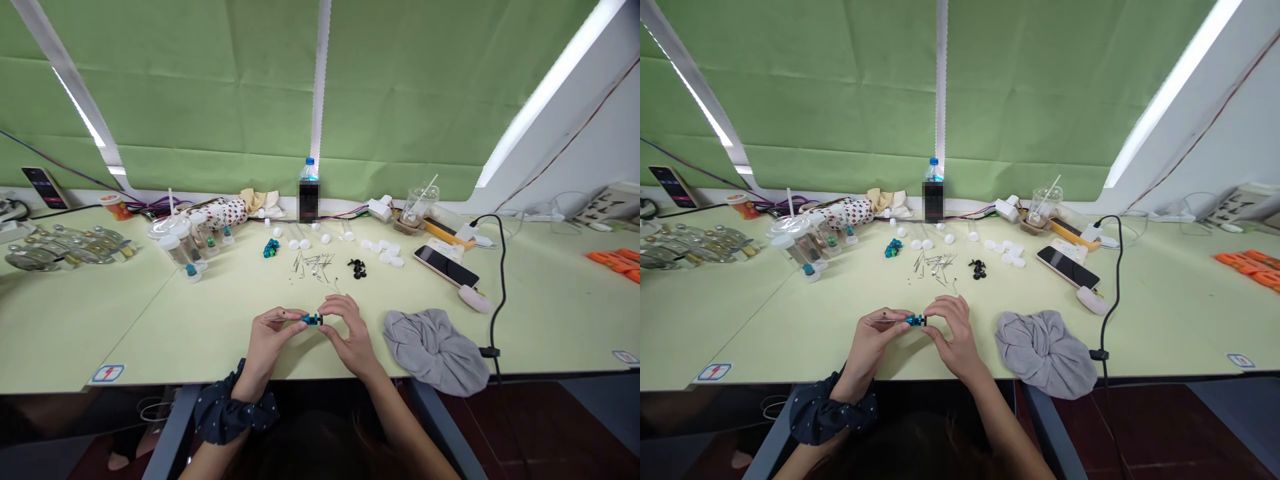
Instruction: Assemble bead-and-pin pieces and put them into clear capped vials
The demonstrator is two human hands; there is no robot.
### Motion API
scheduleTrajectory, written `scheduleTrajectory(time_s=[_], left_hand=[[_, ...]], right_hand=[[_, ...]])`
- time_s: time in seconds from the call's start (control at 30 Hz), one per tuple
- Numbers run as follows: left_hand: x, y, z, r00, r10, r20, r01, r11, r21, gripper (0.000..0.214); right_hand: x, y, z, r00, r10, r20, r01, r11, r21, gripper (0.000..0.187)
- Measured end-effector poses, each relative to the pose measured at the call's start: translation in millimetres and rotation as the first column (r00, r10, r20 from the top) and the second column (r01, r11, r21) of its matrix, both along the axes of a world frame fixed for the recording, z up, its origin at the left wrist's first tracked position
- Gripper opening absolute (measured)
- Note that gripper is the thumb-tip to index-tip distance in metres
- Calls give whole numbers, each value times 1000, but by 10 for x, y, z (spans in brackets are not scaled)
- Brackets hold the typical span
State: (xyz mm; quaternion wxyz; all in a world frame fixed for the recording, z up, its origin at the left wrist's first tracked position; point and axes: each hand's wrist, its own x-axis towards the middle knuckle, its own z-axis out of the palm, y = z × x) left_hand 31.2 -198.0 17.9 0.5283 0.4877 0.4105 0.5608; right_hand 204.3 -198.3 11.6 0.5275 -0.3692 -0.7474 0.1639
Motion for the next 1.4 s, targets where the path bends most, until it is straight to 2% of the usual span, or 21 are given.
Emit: scheduleTrajectory(time_s=[0.33, 0.5, 0.63, 1.23, 1.4], left_hand=[[-5, 4, -21, 998, -43, 45, 44, 999, -11, 11], [-16, 13, -39, 996, -13, 90, 14, 1000, -18, 9], [-18, 12, -44, 993, -23, 118, 26, 1000, -18, 8], [-16, -2, -13, 1000, -15, 2, 15, 1000, -5, 12], [-6, -9, -3, 1000, 8, 15, -9, 1000, 2, 10]], right_hand=[[13, 28, -36, 1000, -9, 11, 9, 1000, 8, 8], [12, 0, -15, 999, -27, -38, 26, 999, -26, 17], [5, -11, 0, 1000, -8, -3, 8, 1000, 20, 22], [2, 25, -28, 1000, -1, 10, 1, 999, 35, 8], [6, 12, -10, 1000, -4, -9, 4, 1000, -26, 15]])
